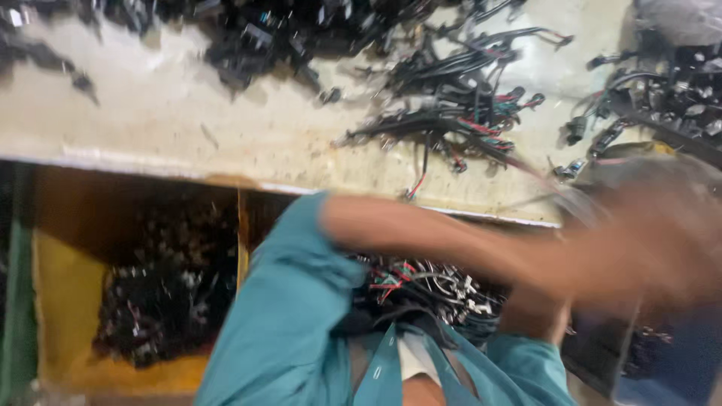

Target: The person repeatedly picks up black wires with colored inner conductors from a pile on a workbench, uses pliers to strip the outer insulation, and places the stripped wires into a yellow bin below. The process is continuous and repetitive throughout the clip.

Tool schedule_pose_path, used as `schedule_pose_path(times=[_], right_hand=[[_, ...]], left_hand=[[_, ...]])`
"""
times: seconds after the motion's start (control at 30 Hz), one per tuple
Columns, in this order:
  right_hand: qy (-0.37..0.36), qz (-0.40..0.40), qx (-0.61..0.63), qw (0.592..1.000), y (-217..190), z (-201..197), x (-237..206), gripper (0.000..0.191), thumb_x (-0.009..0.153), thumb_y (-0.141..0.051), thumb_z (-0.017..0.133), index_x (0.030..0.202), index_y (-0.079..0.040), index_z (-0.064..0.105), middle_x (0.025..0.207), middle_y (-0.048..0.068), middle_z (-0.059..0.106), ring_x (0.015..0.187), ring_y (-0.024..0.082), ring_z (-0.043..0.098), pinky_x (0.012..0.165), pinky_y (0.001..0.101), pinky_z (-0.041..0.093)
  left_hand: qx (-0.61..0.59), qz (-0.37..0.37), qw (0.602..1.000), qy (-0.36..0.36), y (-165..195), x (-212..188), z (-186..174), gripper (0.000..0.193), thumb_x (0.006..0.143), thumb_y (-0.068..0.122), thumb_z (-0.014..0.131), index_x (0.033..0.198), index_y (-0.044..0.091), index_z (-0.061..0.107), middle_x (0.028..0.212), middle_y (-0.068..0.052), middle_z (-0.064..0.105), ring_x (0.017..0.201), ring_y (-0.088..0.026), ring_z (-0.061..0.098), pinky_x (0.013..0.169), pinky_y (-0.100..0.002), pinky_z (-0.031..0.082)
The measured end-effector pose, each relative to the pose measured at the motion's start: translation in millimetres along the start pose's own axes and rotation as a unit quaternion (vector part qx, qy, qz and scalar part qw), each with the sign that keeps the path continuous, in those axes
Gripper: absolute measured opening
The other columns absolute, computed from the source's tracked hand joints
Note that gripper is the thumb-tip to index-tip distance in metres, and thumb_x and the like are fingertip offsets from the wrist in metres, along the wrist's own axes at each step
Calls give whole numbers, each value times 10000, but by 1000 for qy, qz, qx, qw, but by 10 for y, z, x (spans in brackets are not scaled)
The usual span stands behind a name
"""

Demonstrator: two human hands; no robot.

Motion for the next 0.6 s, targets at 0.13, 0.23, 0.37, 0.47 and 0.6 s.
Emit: schedule_pose_path(times=[0.13,0.23,0.37,0.47,0.6], right_hand=[[162,-123,-306,930,-1048,-82,-373,106,1084,-138,599,1128,-42,586,864,44,520,708,163,504,614,291,417],[205,-165,-466,845,-1448,99,-563,137,1067,-129,644,1159,-39,596,930,78,557,773,213,552,662,326,448],[124,-240,-765,585,-1185,465,-487,200,1043,-117,703,1200,-35,609,1019,123,607,860,280,616,726,373,490],[-163,-211,-866,423,57,733,-264,254,1026,-108,748,1231,-32,618,1085,156,645,926,330,663,774,407,522],[-293,-100,-935,176,1498,759,54,349,854,-99,784,1172,-33,657,1006,184,670,651,342,655,501,430,487]], left_hand=[[-227,97,967,-64,393,-439,685,548,933,62,650,1438,186,475,1311,-170,619,1153,-296,637,959,-365,528],[-275,-20,956,-103,-120,-1085,444,637,905,27,640,1473,225,431,1384,-195,593,1236,-351,631,1022,-394,523],[83,-212,940,-255,-504,-2133,213,498,828,1,622,1313,108,569,1216,-280,528,1033,-435,589,827,-486,507],[88,-236,925,-284,-395,-2560,217,368,849,44,632,1217,72,630,1238,-225,559,1143,-411,595,869,-463,532],[50,-248,938,-238,-351,-2785,5,292,863,129,702,1150,82,724,1303,-200,619,1173,-385,609,933,-454,513]])
Point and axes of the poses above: each hand's wrist, its own x-axis towards the middle knuckle, its own z-axis out of the palm, y = z × x, the point moved 10 cm from there along x, towards the middle knuckle
